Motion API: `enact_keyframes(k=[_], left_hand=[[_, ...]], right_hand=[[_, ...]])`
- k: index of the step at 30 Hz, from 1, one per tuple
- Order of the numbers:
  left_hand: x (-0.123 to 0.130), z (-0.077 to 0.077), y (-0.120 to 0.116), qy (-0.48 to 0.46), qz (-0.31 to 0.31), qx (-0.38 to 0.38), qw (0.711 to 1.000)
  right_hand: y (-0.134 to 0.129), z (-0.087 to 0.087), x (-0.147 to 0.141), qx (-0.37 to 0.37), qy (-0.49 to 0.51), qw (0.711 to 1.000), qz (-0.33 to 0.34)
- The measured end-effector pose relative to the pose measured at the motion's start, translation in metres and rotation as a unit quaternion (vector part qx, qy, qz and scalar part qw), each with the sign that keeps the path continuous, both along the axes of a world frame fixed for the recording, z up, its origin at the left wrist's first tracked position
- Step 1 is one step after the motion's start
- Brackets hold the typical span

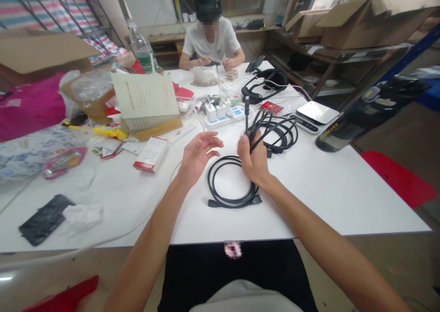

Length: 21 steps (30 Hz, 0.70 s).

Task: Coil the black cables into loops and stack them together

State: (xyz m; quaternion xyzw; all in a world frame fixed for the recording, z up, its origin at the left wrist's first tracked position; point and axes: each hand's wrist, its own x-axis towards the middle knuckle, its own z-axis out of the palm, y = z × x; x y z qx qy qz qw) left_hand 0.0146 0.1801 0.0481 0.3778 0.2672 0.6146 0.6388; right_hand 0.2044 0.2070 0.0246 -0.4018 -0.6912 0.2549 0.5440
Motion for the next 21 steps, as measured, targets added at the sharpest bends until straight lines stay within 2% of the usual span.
enact_keyframes(k=[2, 5, 7, 11, 17, 21], left_hand=[[0.003, -0.002, 0.002, 0.002, -0.003, 0.008, 1.000], [0.007, -0.005, 0.006, -0.007, 0.013, -0.052, 0.999], [0.007, -0.008, 0.009, -0.008, 0.019, -0.109, 0.994], [0.001, -0.012, 0.014, -0.015, 0.006, -0.159, 0.987], [-0.014, -0.018, 0.022, -0.052, -0.004, -0.193, 0.980], [-0.020, -0.022, 0.023, -0.017, -0.083, -0.182, 0.980]], right_hand=[[-0.002, -0.006, 0.001, 0.038, -0.162, 0.986, -0.007], [-0.008, -0.013, -0.004, 0.074, -0.373, 0.924, 0.038], [-0.012, -0.015, -0.009, 0.091, -0.449, 0.887, 0.065], [-0.015, -0.014, -0.013, 0.113, -0.505, 0.851, 0.088], [-0.029, -0.001, -0.003, 0.148, -0.551, 0.812, 0.125], [-0.050, 0.003, 0.011, 0.166, -0.574, 0.787, 0.151]])
